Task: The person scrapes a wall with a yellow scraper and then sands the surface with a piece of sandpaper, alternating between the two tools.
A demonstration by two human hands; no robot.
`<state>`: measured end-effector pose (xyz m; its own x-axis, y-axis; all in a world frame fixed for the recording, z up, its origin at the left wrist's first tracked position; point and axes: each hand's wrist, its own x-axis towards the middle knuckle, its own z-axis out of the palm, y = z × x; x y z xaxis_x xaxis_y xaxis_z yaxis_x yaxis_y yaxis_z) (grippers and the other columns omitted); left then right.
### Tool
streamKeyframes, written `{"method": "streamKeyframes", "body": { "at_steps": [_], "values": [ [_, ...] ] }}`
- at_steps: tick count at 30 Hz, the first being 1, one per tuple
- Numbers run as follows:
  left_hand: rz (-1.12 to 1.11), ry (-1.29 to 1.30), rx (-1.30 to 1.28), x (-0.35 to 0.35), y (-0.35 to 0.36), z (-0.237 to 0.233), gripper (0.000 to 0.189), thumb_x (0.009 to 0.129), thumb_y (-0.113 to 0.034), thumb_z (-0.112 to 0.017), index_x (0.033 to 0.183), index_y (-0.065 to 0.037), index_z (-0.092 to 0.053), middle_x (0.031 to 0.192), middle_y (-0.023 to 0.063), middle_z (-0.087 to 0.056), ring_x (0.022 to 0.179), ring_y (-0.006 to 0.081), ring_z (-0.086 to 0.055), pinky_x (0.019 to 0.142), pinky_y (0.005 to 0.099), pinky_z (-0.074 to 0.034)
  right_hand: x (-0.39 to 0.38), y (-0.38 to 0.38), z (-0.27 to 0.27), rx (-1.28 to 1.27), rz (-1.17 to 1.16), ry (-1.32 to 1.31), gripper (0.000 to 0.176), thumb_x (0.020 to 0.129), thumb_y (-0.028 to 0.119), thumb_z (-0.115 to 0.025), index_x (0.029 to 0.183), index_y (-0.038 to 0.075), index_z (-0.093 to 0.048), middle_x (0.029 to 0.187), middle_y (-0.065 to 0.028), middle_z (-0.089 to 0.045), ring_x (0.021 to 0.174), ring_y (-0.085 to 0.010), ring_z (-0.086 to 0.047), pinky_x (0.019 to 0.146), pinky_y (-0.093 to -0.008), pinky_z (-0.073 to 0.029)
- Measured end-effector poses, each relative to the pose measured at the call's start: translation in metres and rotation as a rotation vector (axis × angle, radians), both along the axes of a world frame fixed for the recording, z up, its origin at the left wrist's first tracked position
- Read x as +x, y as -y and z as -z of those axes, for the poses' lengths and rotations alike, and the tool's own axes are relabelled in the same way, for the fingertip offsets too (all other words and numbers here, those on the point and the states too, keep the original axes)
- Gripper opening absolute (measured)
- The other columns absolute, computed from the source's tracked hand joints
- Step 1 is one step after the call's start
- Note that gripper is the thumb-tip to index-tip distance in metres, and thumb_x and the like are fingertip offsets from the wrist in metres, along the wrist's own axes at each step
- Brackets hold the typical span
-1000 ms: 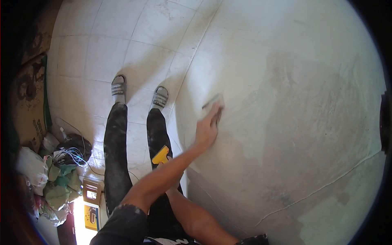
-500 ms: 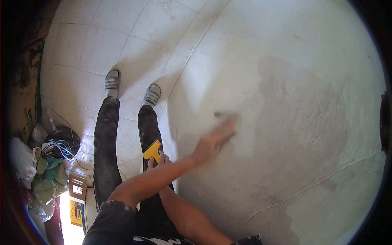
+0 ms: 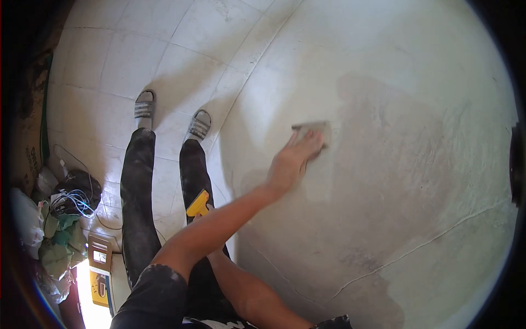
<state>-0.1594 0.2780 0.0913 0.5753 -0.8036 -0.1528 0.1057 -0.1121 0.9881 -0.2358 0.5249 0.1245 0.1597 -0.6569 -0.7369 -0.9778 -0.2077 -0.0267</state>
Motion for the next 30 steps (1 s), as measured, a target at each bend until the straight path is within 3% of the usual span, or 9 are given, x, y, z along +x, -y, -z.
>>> {"method": "streamKeyframes", "body": {
  "at_steps": [2, 5, 9, 11, 16, 22, 26, 28, 30],
  "values": [
    [-0.053, -0.084, -0.018, 0.014, 0.022, 0.008, 0.053, 0.089, 0.012, -0.055, 0.139, -0.004, -0.062, 0.144, 0.016, -0.06, 0.14, 0.0296, -0.052, 0.123, 0.0486, -0.033, 0.002, 0.001, -0.001, 0.001, 0.0, -0.008, 0.051, 0.095, 0.037, -0.067, 0.135, 0.007, -0.057, 0.125, -0.0163, -0.064, 0.113, -0.035, -0.063, 0.097, -0.0493, -0.048],
    [-0.003, -0.106, -0.095, -0.018, -0.022, -0.03, 0.054, 0.087, 0.012, -0.058, 0.139, -0.005, -0.061, 0.143, 0.0136, -0.06, 0.139, 0.0312, -0.052, 0.123, 0.049, -0.034, 0.003, 0.001, -0.003, 0.012, -0.002, -0.019, 0.05, 0.095, 0.036, -0.067, 0.135, 0.007, -0.057, 0.125, -0.0159, -0.065, 0.113, -0.0345, -0.063, 0.097, -0.0491, -0.049],
    [-0.015, -0.105, -0.078, -0.024, -0.028, -0.037, 0.053, 0.088, 0.012, -0.055, 0.138, -0.004, -0.061, 0.142, 0.0148, -0.06, 0.138, 0.0334, -0.052, 0.123, 0.0492, -0.034, -0.001, -0.002, -0.003, 0.0, 0.029, 0.029, 0.05, 0.095, 0.036, -0.067, 0.135, 0.008, -0.057, 0.125, -0.0162, -0.065, 0.114, -0.0341, -0.064, 0.097, -0.0484, -0.049],
    [-0.041, 0.031, 0.028, 0.011, 0.015, -0.004, 0.053, 0.087, 0.011, -0.058, 0.138, -0.001, -0.06, 0.138, 0.0192, -0.062, 0.138, 0.0351, -0.052, 0.123, 0.0503, -0.035, -0.083, -0.079, 0.017, 0.054, 0.734, 0.32, 0.05, 0.095, 0.036, -0.067, 0.136, 0.008, -0.057, 0.125, -0.0162, -0.065, 0.114, -0.0346, -0.064, 0.098, -0.0485, -0.048],
    [0.006, 0.052, 0.027, -0.015, -0.018, -0.034, 0.048, 0.088, 0.005, -0.062, 0.136, 0.002, -0.059, 0.141, 0.0198, -0.06, 0.137, 0.0359, -0.053, 0.121, 0.0496, -0.037, -0.052, -0.041, 0.03, 0.042, 0.52, 0.232, 0.05, 0.095, 0.036, -0.067, 0.136, 0.008, -0.057, 0.125, -0.0162, -0.065, 0.114, -0.0345, -0.064, 0.098, -0.0486, -0.048],
    [0.113, 0.2, 0.132, -0.003, -0.004, -0.024, 0.046, 0.095, -0.004, -0.06, 0.141, 0.0, -0.054, 0.141, 0.0224, -0.059, 0.133, 0.038, -0.056, 0.115, 0.0488, -0.044, -0.031, -0.067, -0.009, 0.018, 0.223, 0.072, 0.051, 0.094, 0.035, -0.068, 0.136, 0.008, -0.056, 0.124, -0.0163, -0.065, 0.113, -0.0343, -0.064, 0.098, -0.0487, -0.048],
    [0.158, 0.185, 0.08, -0.013, -0.03, -0.05, 0.045, 0.096, -0.005, -0.059, 0.141, 0.0, -0.053, 0.142, 0.0229, -0.057, 0.13, 0.0405, -0.057, 0.113, 0.0491, -0.046, -0.001, -0.008, -0.001, 0.005, 0.017, -0.012, 0.051, 0.094, 0.035, -0.068, 0.136, 0.008, -0.056, 0.124, -0.0163, -0.065, 0.113, -0.0343, -0.064, 0.098, -0.0488, -0.048],
    [0.246, 0.436, 0.179, -0.006, -0.011, -0.028, 0.056, 0.09, -0.004, -0.055, 0.143, 0.013, -0.045, 0.148, 0.027, -0.05, 0.139, 0.0368, -0.05, 0.117, 0.0439, -0.043, -0.009, -0.015, -0.004, 0.006, 0.038, 0.013, 0.051, 0.094, 0.034, -0.068, 0.136, 0.008, -0.056, 0.123, -0.0162, -0.065, 0.113, -0.0341, -0.064, 0.098, -0.0488, -0.048],
    [0.249, 0.357, 0.173, 0.0, -0.003, -0.021, 0.057, 0.089, -0.003, -0.055, 0.143, 0.013, -0.044, 0.149, 0.027, -0.049, 0.141, 0.0369, -0.049, 0.116, 0.043, -0.044, -0.015, -0.019, 0.001, -0.005, 0.068, 0.087, 0.051, 0.093, 0.034, -0.069, 0.136, 0.009, -0.056, 0.123, -0.0159, -0.065, 0.112, -0.0339, -0.065, 0.099, -0.0488, -0.048]
  ]
}}
